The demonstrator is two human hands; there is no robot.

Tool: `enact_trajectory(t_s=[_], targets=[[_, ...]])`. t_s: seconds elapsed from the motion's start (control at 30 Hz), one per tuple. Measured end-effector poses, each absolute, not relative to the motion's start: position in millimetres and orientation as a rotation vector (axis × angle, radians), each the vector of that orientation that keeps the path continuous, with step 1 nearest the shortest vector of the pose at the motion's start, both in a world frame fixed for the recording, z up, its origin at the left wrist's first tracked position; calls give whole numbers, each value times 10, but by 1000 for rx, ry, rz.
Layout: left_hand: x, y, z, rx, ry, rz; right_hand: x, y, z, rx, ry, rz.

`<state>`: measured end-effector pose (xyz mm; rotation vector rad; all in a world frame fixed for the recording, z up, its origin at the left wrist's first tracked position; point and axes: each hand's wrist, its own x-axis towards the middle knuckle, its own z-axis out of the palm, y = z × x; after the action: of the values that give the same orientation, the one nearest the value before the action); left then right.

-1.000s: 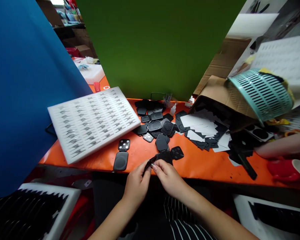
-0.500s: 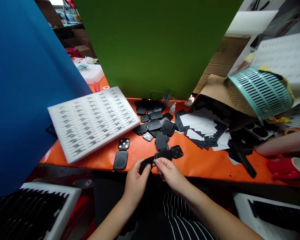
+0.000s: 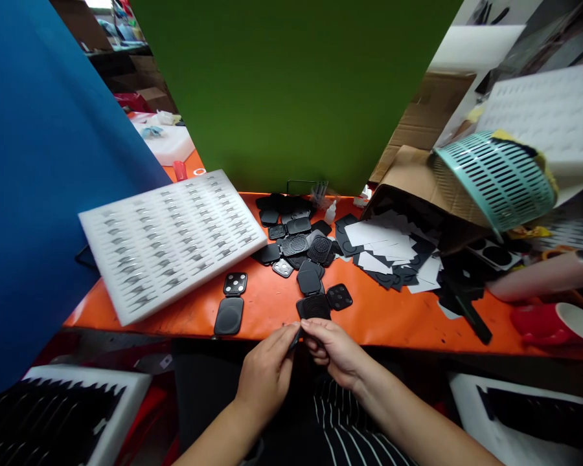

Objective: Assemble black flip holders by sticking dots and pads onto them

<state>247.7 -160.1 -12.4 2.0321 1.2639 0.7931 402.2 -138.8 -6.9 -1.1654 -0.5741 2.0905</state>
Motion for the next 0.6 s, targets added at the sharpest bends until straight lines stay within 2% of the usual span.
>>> enact_trajectory(t_s=[0.1, 0.23, 0.33, 0.5, 0.6], targets=[[2522, -1580, -135, 1859, 1258, 812, 3983, -1404, -89, -1135, -479, 2039], [2567, -1471, -179, 1317, 1332, 849, 4025, -1350, -73, -1059, -430, 2064], [2563, -1387, -180, 1088, 1309, 864, 4073, -1280, -34, -1149, -662, 1970], [2548, -1388, -70, 1461, 1397, 793, 4003, -1247, 94, -1389, -1615, 1341], [2543, -1416, -42, 1747, 1449, 741, 3940, -1279, 181, -1517, -1918, 1024]])
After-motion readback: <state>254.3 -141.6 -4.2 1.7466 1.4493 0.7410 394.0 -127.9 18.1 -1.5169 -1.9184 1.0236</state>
